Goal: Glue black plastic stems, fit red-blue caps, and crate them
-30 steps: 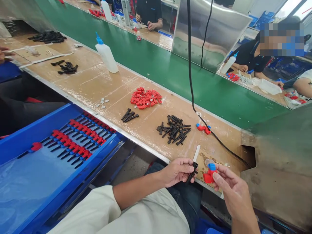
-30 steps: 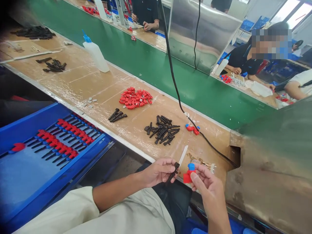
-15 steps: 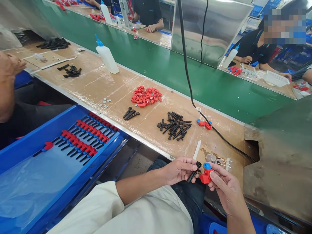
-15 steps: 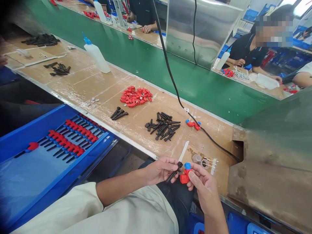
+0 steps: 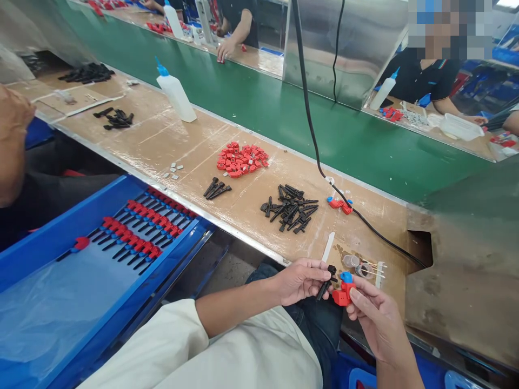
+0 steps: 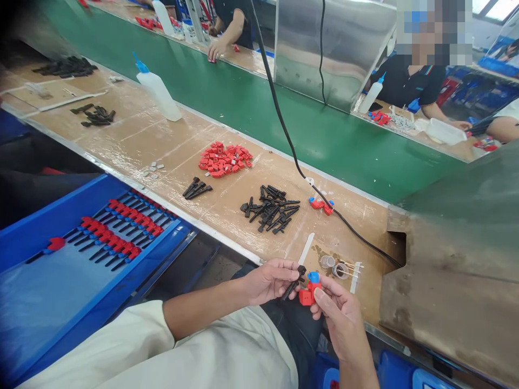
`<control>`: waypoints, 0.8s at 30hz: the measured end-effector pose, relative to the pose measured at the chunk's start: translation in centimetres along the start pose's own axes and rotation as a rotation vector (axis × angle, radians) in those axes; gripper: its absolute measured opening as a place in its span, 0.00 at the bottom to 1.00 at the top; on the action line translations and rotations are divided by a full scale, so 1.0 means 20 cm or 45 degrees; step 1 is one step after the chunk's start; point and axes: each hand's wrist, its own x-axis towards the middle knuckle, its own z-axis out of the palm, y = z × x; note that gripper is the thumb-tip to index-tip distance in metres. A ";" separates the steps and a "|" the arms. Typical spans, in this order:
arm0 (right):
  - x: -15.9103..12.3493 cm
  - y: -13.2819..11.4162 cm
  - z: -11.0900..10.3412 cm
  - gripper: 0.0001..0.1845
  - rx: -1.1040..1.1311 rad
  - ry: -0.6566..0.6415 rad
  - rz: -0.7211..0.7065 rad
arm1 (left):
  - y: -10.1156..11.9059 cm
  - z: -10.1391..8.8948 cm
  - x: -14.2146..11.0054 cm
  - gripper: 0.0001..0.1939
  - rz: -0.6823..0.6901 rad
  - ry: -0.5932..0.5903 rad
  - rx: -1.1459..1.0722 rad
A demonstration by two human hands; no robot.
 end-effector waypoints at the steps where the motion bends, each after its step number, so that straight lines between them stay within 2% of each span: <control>1: 0.00 -0.01 0.01 0.27 0.014 0.010 0.015 | 0.00 0.00 0.00 0.21 0.001 0.005 0.005; 5: 0.00 -0.01 0.02 0.26 0.037 0.001 0.050 | 0.00 -0.01 0.01 0.21 -0.003 0.015 0.017; 10: 0.00 0.01 -0.03 0.27 0.063 -0.027 -0.025 | 0.01 -0.01 0.01 0.18 -0.014 -0.014 -0.038; 14: -0.03 -0.01 -0.05 0.19 0.166 -0.081 -0.086 | 0.02 -0.02 0.01 0.13 -0.029 -0.006 -0.125; 17: -0.04 -0.02 -0.05 0.16 0.257 -0.087 -0.055 | 0.02 -0.02 0.02 0.11 -0.006 0.036 -0.176; 24: -0.05 0.05 -0.02 0.24 0.628 0.050 0.039 | 0.00 -0.03 0.03 0.10 0.068 0.077 -0.203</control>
